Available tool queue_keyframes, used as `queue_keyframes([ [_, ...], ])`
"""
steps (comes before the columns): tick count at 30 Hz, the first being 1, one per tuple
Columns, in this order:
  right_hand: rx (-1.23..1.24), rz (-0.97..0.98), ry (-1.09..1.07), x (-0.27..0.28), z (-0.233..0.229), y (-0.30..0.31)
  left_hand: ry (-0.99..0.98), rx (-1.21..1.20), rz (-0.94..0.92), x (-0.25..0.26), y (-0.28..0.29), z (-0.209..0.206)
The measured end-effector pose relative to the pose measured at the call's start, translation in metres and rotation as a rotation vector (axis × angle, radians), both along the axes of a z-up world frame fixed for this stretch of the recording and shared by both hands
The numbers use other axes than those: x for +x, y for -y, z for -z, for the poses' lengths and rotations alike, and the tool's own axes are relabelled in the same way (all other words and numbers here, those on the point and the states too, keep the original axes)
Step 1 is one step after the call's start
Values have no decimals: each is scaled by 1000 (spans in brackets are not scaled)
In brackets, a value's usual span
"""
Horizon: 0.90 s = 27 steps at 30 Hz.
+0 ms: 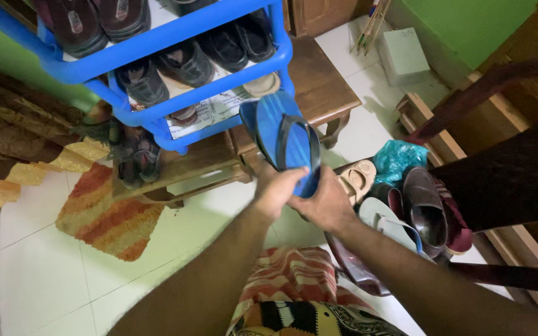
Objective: The person organizes various shoes and sandals by picking them up from a chair and the floor, then placing them onto a blue multi-tier shoe rack. The person handles multiple pairs of shoes and sandals, arranging them on different shelves of the rack.
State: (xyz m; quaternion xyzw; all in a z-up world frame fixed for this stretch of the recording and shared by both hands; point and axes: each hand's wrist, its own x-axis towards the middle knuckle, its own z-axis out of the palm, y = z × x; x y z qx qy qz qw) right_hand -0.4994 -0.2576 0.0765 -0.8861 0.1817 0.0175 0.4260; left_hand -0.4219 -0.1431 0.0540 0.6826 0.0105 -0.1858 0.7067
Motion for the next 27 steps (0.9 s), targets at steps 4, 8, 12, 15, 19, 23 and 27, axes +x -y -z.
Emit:
queue_keyframes([
  [4,379,19,-14,29,7,-3,-181,16,130,52,-35,5],
  [8,785,45,-175,50,20,-10,-282,-107,333,87,-63,19],
  [12,749,61,-280,68,38,-30,-367,-93,237,105,-82,41],
  [15,765,67,-303,87,56,-45,-498,-193,120,122,-98,61],
  [19,729,13,-348,110,93,-67,-515,-106,213,145,-122,95],
  [23,721,28,-290,123,133,-82,-522,-134,194,156,-140,129],
  [27,713,56,-267,141,155,-88,-500,-141,130,168,-144,146],
])
